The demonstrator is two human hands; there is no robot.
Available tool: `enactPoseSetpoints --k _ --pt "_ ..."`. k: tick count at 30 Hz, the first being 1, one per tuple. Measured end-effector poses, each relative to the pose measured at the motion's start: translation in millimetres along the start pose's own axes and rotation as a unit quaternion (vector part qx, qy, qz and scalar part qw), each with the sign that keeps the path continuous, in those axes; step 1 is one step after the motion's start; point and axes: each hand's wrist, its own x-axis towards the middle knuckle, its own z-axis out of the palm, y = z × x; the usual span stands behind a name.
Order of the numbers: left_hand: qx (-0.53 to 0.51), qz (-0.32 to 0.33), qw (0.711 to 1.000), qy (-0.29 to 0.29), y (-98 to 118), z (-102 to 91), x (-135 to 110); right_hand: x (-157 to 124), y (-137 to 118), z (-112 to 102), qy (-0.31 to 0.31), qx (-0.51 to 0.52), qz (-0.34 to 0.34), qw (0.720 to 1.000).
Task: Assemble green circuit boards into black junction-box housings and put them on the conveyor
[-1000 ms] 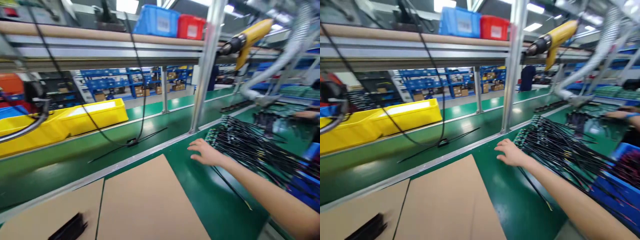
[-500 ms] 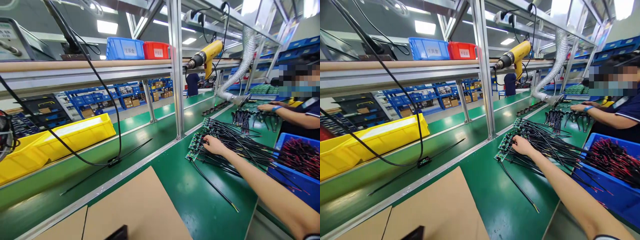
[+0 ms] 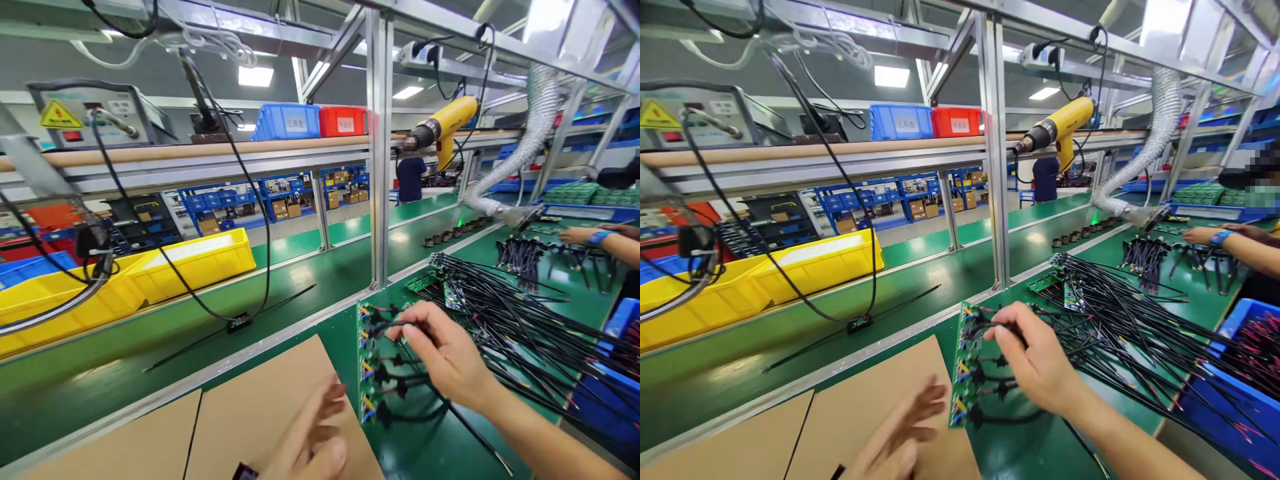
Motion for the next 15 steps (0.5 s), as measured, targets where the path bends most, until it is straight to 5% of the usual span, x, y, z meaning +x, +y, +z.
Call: enactPoseSetpoints --k 2,6,8,11,15 --pt "-0.145 -0.071 0.985 -0.068 13.8 25.3 20.7 -12.2 -27.1 7.4 -0.068 0.000 -0.040 0.997" --pt "-0.139 -0.046 0.989 -0.024 30.8 34.9 36.8 -26.8 -68.3 -11.5 -0.264 0.018 -0.170 0.949" --pt "-0.062 0.023 0.998 -0.015 37.3 22.1 35.9 -25.6 -73.3 -25.9 -0.219 -0.007 -0.201 0.955" --pt "0.073 0.116 0.990 -0.018 47.3 0.5 36.6 -14.7 -63.0 -32.7 -0.115 -0.122 -0.148 0.975" --pt "0.202 0.253 0.946 -0.020 56.7 -12.6 46.1 3.1 -46.3 -16.4 -0.269 -0.116 -0.095 0.951"
